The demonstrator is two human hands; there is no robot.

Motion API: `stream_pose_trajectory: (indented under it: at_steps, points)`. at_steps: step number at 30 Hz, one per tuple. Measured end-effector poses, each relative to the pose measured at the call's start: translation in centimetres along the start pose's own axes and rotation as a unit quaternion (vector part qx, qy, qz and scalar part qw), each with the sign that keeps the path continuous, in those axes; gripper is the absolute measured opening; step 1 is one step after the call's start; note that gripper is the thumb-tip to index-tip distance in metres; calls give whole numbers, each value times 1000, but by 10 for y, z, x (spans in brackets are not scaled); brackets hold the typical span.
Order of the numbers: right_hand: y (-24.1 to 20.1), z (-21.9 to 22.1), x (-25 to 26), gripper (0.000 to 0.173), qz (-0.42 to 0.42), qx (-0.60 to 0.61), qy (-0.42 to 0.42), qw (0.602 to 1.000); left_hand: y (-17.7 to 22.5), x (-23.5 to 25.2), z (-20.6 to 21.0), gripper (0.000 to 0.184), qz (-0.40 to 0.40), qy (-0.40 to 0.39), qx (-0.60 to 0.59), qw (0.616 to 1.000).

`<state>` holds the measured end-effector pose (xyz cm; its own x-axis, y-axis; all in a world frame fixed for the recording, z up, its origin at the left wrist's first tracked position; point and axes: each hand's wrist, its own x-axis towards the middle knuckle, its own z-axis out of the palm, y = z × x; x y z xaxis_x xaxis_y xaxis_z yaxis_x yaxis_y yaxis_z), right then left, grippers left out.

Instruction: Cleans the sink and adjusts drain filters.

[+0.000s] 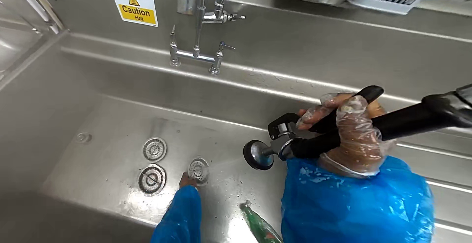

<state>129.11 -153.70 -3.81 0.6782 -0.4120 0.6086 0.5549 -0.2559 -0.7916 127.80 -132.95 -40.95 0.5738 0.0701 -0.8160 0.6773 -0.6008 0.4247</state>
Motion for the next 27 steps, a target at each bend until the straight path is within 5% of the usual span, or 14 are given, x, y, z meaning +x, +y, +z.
stream_pose_trajectory:
  at_steps: [9,16,19,22,27]
  points:
    - [-19,26,17,13,-21,69,69,995,55,-63,-81,60,111,29,246,962]
    - [-35,55,30,13,-26,127,105,986,55,-76,-97,33,94,102,133,981]
    - [-39,64,34,12,-3,117,134,984,40,-62,-93,25,62,119,-6,991]
    - [-38,69,30,10,9,122,131,984,22,-51,-87,22,49,115,-180,976]
    - [-34,75,19,11,17,136,120,983,7,-50,-82,19,65,122,-240,961]
